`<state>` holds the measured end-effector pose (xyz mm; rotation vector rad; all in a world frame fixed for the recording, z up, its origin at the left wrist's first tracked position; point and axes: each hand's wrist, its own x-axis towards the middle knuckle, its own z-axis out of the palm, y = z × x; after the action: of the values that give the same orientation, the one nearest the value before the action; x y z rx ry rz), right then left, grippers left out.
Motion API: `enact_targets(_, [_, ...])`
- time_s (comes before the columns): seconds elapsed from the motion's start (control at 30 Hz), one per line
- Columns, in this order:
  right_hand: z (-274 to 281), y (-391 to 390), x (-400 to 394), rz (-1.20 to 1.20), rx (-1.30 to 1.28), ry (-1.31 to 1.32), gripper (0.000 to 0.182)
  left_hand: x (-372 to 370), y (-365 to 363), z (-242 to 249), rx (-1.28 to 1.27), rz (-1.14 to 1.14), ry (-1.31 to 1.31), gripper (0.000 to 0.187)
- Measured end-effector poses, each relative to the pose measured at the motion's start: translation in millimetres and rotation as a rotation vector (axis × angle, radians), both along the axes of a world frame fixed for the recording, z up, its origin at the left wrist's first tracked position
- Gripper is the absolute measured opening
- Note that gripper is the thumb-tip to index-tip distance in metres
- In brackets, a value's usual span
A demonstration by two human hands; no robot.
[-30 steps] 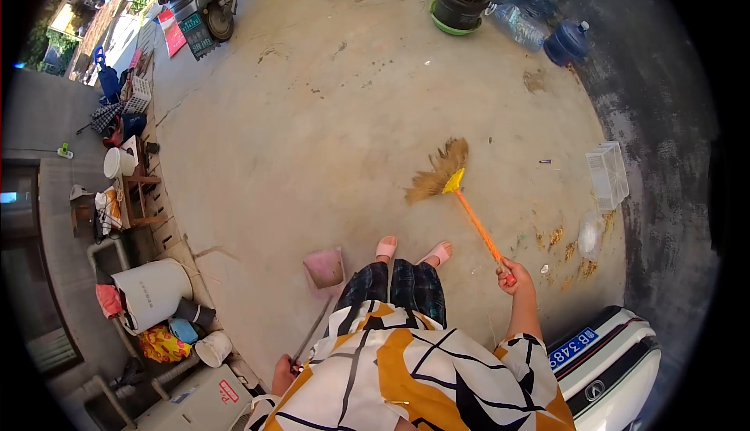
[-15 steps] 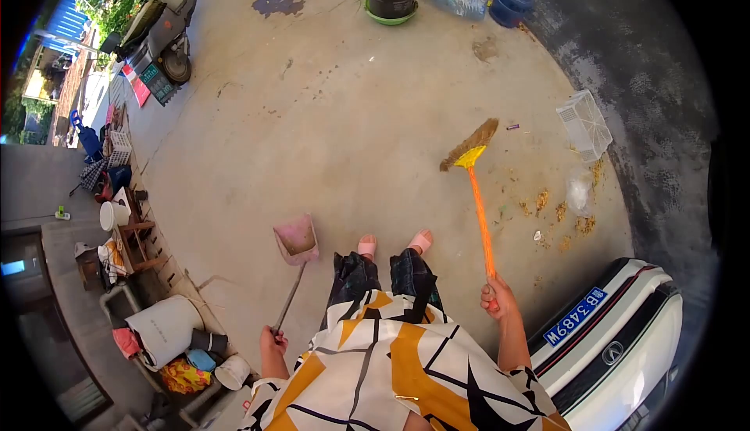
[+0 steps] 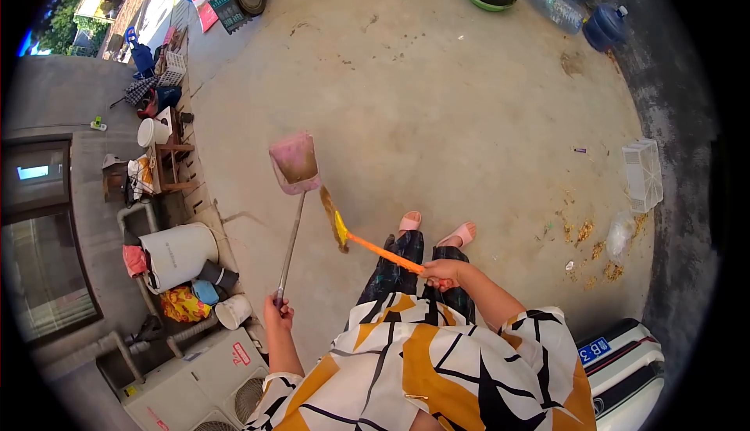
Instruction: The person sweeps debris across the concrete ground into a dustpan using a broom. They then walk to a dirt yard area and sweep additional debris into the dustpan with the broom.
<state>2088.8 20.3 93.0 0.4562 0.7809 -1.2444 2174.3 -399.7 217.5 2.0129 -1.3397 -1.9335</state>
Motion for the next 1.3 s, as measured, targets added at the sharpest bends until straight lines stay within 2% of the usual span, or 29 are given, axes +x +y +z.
enact_targets(0.07, [-15,-65,-15,0.138,0.01,0.031,0.015,20,-9,3,0.004,0.018,-0.017,0.023])
enact_targets(0.1, [-28,-94,-21,0.208,0.018,0.083,0.025,27,-9,7,-0.004,0.028,-0.025,0.023])
enact_targets(0.17, [-64,-144,-18,0.346,0.06,0.066,0.027,45,-10,14,-0.022,0.041,-0.05,0.022])
enact_targets(0.2, [-74,-152,-18,0.344,0.06,0.07,0.027,57,-10,16,-0.034,0.045,-0.061,0.021])
enact_targets(0.27, [-84,-158,-27,0.254,0.067,-0.142,0.022,74,-4,20,-0.032,0.1,-0.049,0.018])
enact_targets(0.3, [-81,-150,-37,0.234,0.077,-0.132,0.022,83,-7,16,-0.013,0.107,-0.08,0.015])
enact_targets(0.4, [-52,-79,-66,-0.146,0.361,0.055,0.019,103,-10,1,0.032,0.1,-0.137,0.012])
enact_targets(0.47, [-82,-24,-78,-0.257,0.279,0.152,0.022,111,-10,-7,0.042,0.093,-0.16,0.012])
enact_targets(0.53, [-41,33,-94,-0.541,0.325,0.114,0.014,106,-12,-15,0.068,-0.052,-0.204,0.011])
enact_targets(0.6, [-42,91,-92,-0.786,0.352,0.032,0.018,97,-7,-15,0.079,-0.053,-0.282,0.012])
enact_targets(0.67, [-48,144,-75,-0.969,0.441,0.004,0.025,89,-1,-15,0.111,-0.048,-0.275,0.012])
enact_targets(0.8, [-27,242,-10,-1.344,0.43,-0.113,0.02,69,22,-17,0.156,-0.039,-0.219,0.012])
enact_targets(0.87, [-26,282,33,-1.469,0.534,-0.212,0.017,56,38,-20,0.168,-0.046,-0.179,0.012])
enact_targets(0.93, [-28,316,74,-1.6,0.527,-0.23,0.016,42,55,-26,0.132,-0.295,-0.093,0.013])
enact_targets(1.07, [-5,337,101,-1.703,0.654,-0.207,0.015,16,89,-39,0.045,-0.768,0.059,0.016])
enact_targets(1.1, [4,331,104,-1.789,0.571,-0.148,0.014,0,97,-50,0.035,-0.666,-0.118,0.017])
enact_targets(1.13, [13,324,107,-1.871,0.485,-0.089,0.013,-15,106,-52,0.037,-0.662,-0.11,0.017])
enact_targets(1.2, [41,301,118,-2.018,0.323,-0.094,0.012,-43,126,-53,0.184,-0.229,-0.265,0.017])
enact_targets(1.3, [33,275,107,-1.912,0.301,-0.164,0.01,-82,153,-52,0.153,-0.318,-0.315,0.018])
